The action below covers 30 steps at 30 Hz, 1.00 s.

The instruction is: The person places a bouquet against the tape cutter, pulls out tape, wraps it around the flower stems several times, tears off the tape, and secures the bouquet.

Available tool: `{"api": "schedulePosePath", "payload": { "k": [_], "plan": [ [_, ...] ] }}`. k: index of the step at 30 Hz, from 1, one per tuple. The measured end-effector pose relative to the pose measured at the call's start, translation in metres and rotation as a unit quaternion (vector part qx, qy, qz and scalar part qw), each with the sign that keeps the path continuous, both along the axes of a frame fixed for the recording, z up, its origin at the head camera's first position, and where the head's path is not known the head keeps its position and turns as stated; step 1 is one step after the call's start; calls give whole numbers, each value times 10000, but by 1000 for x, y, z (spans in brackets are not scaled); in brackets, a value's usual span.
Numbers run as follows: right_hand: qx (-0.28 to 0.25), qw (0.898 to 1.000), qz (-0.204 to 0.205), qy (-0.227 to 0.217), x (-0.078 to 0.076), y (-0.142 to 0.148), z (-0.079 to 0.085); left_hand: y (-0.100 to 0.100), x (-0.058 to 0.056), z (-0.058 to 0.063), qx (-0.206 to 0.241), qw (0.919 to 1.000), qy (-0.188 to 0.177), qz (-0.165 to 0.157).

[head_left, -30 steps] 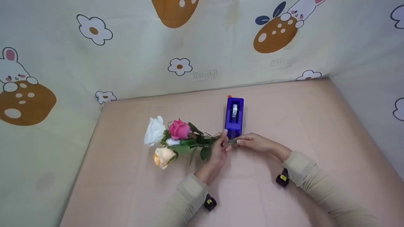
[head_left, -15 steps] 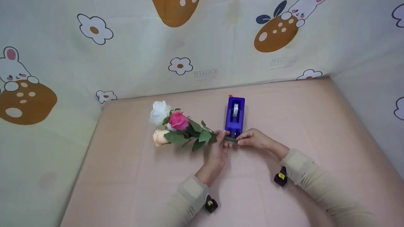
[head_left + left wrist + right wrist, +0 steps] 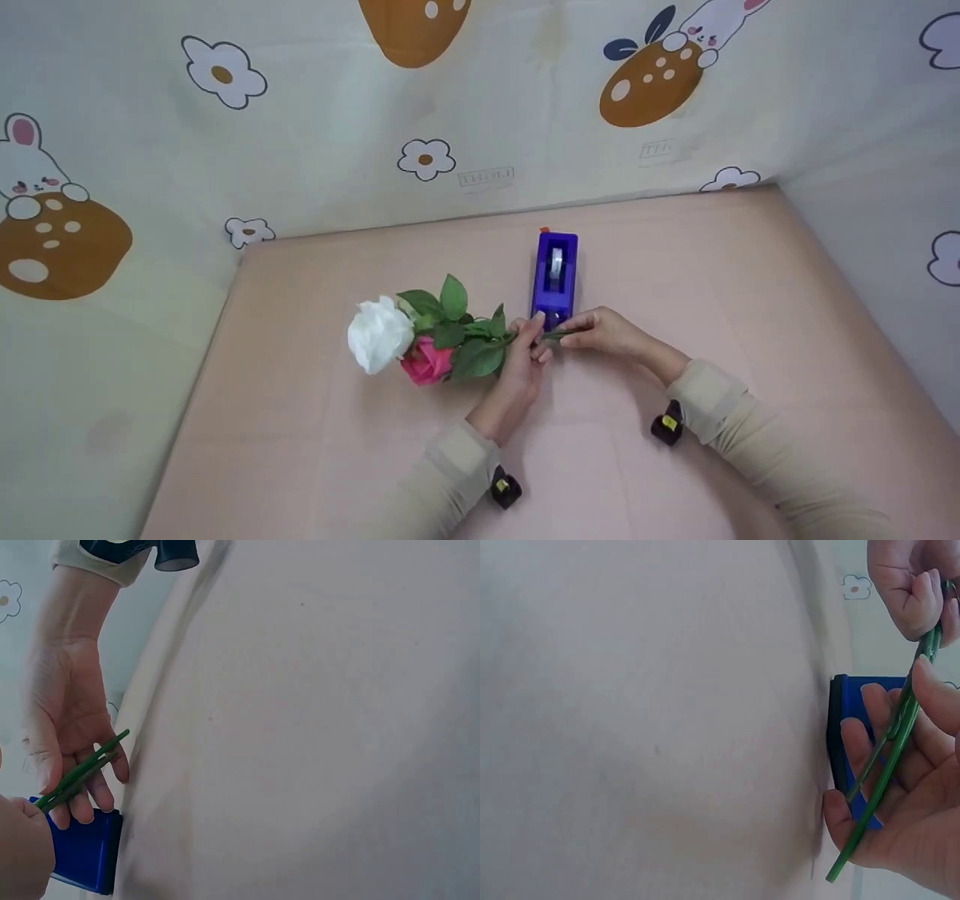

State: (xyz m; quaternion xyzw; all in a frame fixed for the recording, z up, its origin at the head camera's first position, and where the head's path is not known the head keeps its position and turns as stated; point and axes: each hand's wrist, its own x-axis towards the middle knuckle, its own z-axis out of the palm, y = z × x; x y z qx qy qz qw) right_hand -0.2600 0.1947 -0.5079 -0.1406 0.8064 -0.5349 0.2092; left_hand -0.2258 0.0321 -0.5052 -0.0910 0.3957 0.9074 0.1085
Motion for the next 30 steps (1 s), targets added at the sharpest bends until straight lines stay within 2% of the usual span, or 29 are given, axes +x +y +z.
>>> {"api": "schedulePosePath", "payload": {
  "k": [4,10,13,19,22,26,30],
  "plan": [
    [138,9995,274,68,0,2,4,-1,3,-2,159,9998,52,-65],
    [485,9935,921,470,-1,8,5,-8,6,-7,-58,9979,481,-424],
    [494,9934,792,672,-1,8,0,-11,6,-8,-111,9978,466,-458],
    [387,9954,93,870,6,2,-5,-8,3,-3,-34,9999,25,116],
    [412,9926,-130,1136,9,-3,-7,-5,3,-2,-109,9998,-24,140],
    [402,9893,-10,1401,11,-6,-7,-5,5,-3,-158,9999,-24,13],
    [399,9914,395,1179,10,-5,-5,-8,3,-7,23,10000,49,23]
  ]
}}
